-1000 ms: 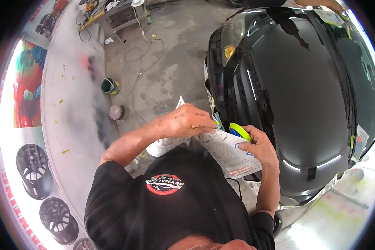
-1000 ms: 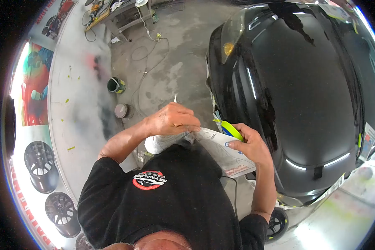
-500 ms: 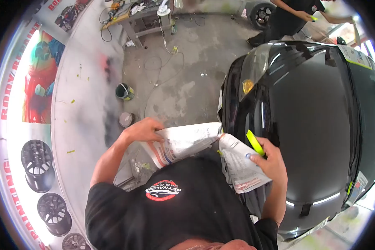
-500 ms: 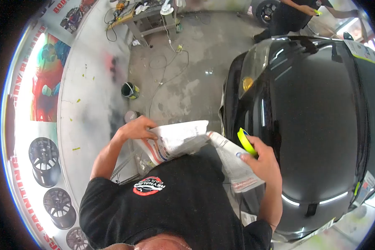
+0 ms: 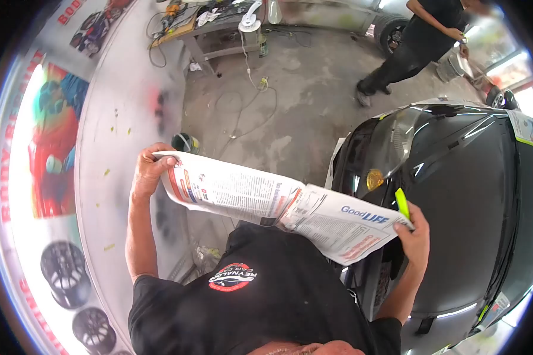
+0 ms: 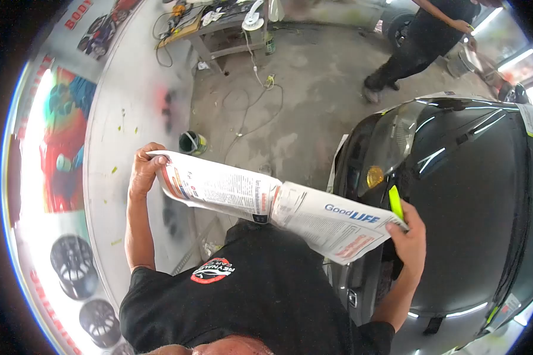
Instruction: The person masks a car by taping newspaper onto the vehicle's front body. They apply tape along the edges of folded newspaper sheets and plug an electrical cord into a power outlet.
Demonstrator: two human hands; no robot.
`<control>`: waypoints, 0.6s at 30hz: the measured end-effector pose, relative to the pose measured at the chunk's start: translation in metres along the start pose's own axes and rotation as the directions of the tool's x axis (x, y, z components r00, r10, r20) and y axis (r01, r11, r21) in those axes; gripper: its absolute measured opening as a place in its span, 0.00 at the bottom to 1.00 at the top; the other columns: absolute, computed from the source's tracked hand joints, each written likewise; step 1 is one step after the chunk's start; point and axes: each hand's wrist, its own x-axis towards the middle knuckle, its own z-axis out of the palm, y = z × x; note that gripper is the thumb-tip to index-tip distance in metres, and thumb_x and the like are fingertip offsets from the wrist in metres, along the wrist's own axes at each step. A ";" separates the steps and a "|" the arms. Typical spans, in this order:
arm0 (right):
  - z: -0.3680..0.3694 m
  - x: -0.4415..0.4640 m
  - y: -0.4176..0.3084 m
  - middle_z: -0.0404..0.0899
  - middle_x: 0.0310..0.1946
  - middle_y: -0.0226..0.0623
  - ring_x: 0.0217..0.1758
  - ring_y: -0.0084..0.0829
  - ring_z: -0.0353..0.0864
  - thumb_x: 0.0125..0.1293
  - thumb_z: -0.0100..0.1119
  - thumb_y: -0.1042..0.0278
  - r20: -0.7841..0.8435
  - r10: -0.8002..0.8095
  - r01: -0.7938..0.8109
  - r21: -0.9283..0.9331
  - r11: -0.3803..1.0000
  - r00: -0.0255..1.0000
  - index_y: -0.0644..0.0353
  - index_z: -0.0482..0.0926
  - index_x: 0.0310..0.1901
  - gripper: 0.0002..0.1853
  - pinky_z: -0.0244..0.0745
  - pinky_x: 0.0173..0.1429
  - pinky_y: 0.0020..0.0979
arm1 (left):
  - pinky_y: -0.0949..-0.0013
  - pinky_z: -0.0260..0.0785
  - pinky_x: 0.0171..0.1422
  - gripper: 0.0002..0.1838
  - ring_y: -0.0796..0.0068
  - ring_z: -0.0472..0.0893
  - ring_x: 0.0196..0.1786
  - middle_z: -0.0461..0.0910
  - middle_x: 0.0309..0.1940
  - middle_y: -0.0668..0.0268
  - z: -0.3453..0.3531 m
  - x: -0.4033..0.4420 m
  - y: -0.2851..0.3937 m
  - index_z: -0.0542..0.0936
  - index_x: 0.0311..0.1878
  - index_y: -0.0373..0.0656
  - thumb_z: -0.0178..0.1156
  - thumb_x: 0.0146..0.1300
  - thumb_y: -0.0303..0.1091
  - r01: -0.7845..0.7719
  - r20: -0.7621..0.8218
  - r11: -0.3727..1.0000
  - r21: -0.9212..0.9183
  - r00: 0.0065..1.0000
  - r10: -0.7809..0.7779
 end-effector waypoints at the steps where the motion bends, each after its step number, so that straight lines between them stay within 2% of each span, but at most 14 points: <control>1: 0.005 0.016 0.003 0.84 0.55 0.38 0.58 0.30 0.82 0.58 0.70 0.75 -0.036 0.015 -0.007 0.205 0.979 0.999 0.68 0.76 0.65 0.31 0.72 0.65 0.31 | 0.72 0.74 0.48 0.11 0.80 0.82 0.38 0.87 0.33 0.67 -0.011 0.027 -0.008 0.87 0.41 0.38 0.74 0.60 0.35 -0.036 -0.008 0.998 -0.044 0.999 0.035; 3: 0.027 0.046 0.000 0.84 0.55 0.39 0.59 0.30 0.82 0.61 0.72 0.71 -0.147 0.032 0.071 0.644 0.762 0.989 0.71 0.74 0.66 0.31 0.73 0.68 0.33 | 0.73 0.74 0.47 0.14 0.81 0.81 0.38 0.86 0.33 0.68 -0.029 0.081 -0.024 0.87 0.41 0.38 0.75 0.61 0.38 -0.107 -0.034 0.983 -0.148 0.994 0.103; 4: 0.036 0.058 -0.005 0.83 0.56 0.39 0.61 0.34 0.82 0.65 0.72 0.68 -0.186 -0.011 0.131 0.645 0.753 0.982 0.71 0.72 0.66 0.31 0.73 0.70 0.36 | 0.73 0.73 0.46 0.16 0.82 0.79 0.37 0.85 0.33 0.70 -0.033 0.099 -0.010 0.86 0.43 0.38 0.75 0.64 0.42 -0.101 -0.091 0.980 0.169 0.989 0.118; 7: 0.056 0.098 -0.030 0.84 0.55 0.42 0.59 0.33 0.84 0.68 0.64 0.76 -0.292 0.081 0.154 0.698 0.699 0.953 0.72 0.72 0.66 0.26 0.74 0.70 0.35 | 0.74 0.72 0.43 0.16 0.84 0.78 0.37 0.83 0.33 0.72 -0.035 0.164 0.003 0.85 0.44 0.37 0.72 0.68 0.43 -0.100 -0.119 0.995 0.000 0.988 0.099; 8: 0.060 0.112 -0.037 0.84 0.55 0.43 0.59 0.33 0.84 0.68 0.63 0.77 -0.305 0.091 0.161 0.708 0.687 0.948 0.72 0.73 0.66 0.25 0.75 0.70 0.36 | 0.75 0.72 0.42 0.16 0.85 0.78 0.36 0.83 0.33 0.73 -0.042 0.186 0.006 0.85 0.44 0.38 0.72 0.69 0.42 -0.115 -0.051 0.989 -0.091 0.993 0.111; 11: 0.064 0.121 -0.046 0.84 0.55 0.44 0.58 0.34 0.85 0.68 0.62 0.78 -0.301 0.160 0.119 0.729 0.674 0.940 0.72 0.74 0.65 0.24 0.76 0.70 0.36 | 0.76 0.72 0.42 0.14 0.85 0.78 0.36 0.84 0.33 0.73 -0.037 0.217 0.025 0.85 0.44 0.38 0.72 0.69 0.41 -0.113 -0.008 0.980 -0.161 0.994 0.113; 15: 0.065 0.130 -0.039 0.85 0.54 0.46 0.58 0.36 0.85 0.68 0.62 0.79 -0.304 0.254 0.063 0.745 0.664 0.918 0.72 0.74 0.64 0.22 0.77 0.70 0.38 | 0.76 0.73 0.42 0.14 0.84 0.79 0.35 0.84 0.34 0.72 -0.035 0.263 0.009 0.85 0.46 0.37 0.71 0.70 0.40 -0.118 0.056 0.980 -0.158 0.990 0.128; 18: 0.038 0.140 0.001 0.83 0.57 0.48 0.60 0.39 0.84 0.69 0.61 0.80 -0.379 0.355 0.070 0.762 0.644 0.854 0.73 0.74 0.64 0.22 0.76 0.72 0.41 | 0.75 0.74 0.46 0.13 0.84 0.80 0.39 0.85 0.37 0.70 -0.027 0.308 -0.009 0.85 0.47 0.38 0.67 0.74 0.40 -0.087 -0.109 0.970 -0.227 0.992 0.064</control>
